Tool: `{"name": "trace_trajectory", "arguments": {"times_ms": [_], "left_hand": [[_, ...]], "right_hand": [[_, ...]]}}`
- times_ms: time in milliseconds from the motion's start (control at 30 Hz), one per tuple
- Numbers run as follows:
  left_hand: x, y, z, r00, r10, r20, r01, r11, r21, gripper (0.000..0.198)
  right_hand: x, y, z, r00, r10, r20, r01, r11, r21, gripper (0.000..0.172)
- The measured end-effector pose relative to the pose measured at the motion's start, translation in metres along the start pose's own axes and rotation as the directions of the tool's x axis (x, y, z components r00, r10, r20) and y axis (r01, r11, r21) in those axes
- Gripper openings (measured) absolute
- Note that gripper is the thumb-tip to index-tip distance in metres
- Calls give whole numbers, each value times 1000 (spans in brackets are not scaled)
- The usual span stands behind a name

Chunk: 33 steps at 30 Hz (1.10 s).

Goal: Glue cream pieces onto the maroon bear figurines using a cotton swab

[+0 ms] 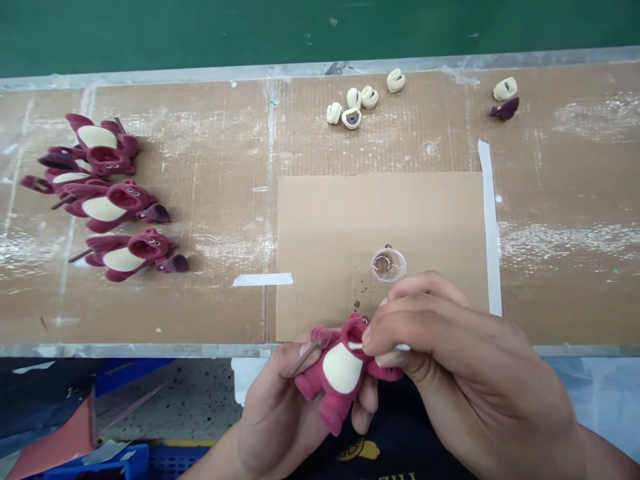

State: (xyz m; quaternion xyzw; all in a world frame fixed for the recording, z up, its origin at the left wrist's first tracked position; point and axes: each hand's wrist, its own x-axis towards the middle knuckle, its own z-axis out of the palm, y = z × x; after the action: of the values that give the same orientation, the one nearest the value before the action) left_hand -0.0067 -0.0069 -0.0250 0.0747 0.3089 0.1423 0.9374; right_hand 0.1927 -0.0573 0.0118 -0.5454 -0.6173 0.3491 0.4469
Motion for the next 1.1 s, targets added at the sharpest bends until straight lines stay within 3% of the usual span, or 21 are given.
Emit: {"name": "trace_trajectory", "arguments": {"times_ms": [67, 400, 733, 900, 1000, 1100], "left_hand": [[0, 1, 1, 1000, -3, -7, 3, 1000, 3, 44], [1, -2, 3, 997, 6, -73, 2, 994, 113, 49], [-5, -3, 7, 983, 145, -111, -117, 967, 227, 45], [-7, -2, 2, 967, 201, -157, -151, 947, 284, 44], [-9, -2, 0, 967, 209, -144, -161, 944, 288, 46], [-11, -3, -2, 971, 214, -110, -180, 948, 262, 47]], "right_hand": [[0, 1, 0, 1000, -5, 16, 6, 1000, -13, 34], [-2, 8, 5, 992, 27, -119, -42, 990, -131, 20], [-10, 2, -1, 998, -53, -45, 36, 943, -331, 30], [-7, 1, 3, 997, -55, -58, 33, 946, -322, 35], [-7, -1, 6, 998, -49, -42, 34, 952, -303, 32], [-12, -5, 7, 993, -47, -105, 15, 958, -287, 25]]}}
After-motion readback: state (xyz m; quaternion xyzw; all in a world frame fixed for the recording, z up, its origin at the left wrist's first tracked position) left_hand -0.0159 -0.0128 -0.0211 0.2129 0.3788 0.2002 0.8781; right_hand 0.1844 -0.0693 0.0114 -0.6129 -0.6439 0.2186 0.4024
